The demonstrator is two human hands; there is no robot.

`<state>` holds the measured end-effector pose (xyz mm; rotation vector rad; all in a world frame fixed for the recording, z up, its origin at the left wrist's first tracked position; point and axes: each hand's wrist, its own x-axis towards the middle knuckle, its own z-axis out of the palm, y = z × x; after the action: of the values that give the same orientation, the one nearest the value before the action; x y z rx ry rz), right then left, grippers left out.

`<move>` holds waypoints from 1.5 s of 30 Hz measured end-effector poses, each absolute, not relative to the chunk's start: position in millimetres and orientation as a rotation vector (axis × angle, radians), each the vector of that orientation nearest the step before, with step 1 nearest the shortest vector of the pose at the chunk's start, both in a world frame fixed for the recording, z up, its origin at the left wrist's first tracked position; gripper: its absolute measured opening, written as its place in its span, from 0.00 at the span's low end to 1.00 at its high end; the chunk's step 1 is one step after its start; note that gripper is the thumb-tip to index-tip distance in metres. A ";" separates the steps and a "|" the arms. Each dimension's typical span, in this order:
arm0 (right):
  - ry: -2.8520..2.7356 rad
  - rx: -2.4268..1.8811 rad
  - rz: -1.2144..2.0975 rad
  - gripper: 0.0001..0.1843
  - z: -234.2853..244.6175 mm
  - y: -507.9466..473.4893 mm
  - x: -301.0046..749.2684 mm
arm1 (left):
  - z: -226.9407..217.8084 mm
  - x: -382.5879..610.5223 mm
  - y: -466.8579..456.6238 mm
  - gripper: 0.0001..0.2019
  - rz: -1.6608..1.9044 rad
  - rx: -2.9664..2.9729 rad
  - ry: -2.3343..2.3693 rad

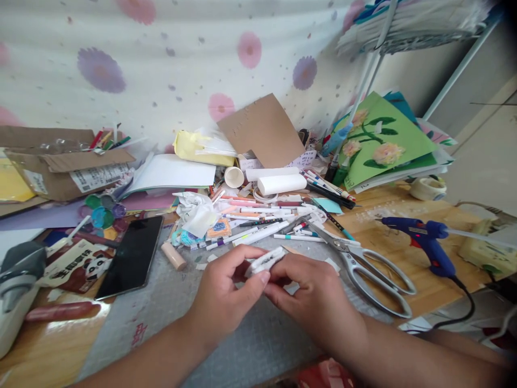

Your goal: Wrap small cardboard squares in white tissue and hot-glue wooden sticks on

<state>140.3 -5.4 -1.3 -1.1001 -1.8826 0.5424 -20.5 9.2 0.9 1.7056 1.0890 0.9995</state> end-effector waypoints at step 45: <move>-2.733 -1.461 0.081 0.10 -3.1 20.3 215.4 | -5.4 -31.5 29.8 0.07 1.032 1.619 1.175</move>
<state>215.4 20.3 -3.1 -1.4606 -2.7335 0.0808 -31.5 29.8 -5.4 1.6193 1.1746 1.0320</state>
